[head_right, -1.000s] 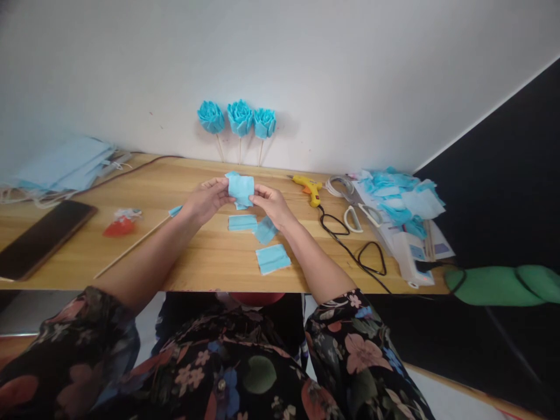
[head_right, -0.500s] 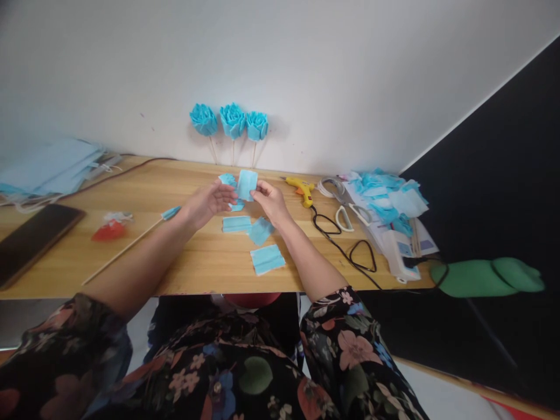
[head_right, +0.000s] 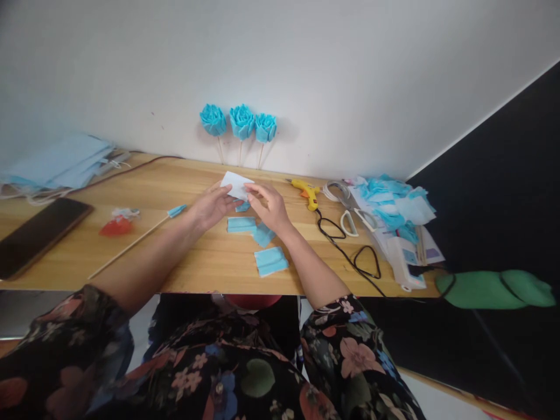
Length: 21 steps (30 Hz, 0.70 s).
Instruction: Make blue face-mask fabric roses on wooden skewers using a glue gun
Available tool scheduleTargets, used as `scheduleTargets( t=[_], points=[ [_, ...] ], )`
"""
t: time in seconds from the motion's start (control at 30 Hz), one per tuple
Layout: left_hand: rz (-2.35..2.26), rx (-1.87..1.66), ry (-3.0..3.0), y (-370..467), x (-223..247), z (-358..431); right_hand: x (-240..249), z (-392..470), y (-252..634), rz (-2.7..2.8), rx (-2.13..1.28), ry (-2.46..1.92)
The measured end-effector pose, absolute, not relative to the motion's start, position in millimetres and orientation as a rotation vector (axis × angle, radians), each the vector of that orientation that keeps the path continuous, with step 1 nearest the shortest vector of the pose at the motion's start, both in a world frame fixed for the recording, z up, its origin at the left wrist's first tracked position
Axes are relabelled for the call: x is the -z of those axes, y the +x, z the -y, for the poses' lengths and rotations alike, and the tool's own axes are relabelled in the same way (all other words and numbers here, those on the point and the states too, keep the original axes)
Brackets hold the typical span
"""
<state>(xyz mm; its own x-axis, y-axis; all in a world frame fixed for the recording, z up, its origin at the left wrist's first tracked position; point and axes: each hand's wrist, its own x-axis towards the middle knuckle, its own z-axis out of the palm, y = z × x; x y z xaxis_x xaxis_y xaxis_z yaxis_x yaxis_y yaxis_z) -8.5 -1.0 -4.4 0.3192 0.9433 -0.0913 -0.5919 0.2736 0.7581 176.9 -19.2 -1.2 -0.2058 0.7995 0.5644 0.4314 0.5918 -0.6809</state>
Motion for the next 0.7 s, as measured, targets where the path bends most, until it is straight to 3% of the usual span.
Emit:
scheduleTargets(
  t=[0.1,0.37,0.7],
  points=[
    [-0.654,-1.178,0.655,-10,4,-1,6,14,180,1.671,-0.475,-1.071],
    [-0.586,-1.094,0.792,-8,7,2,10,8,179,1.433,-0.964,-1.110],
    [-0.650,-0.994,0.922,-8,4,4,4,11,182,1.594,-0.759,-1.190]
  ],
)
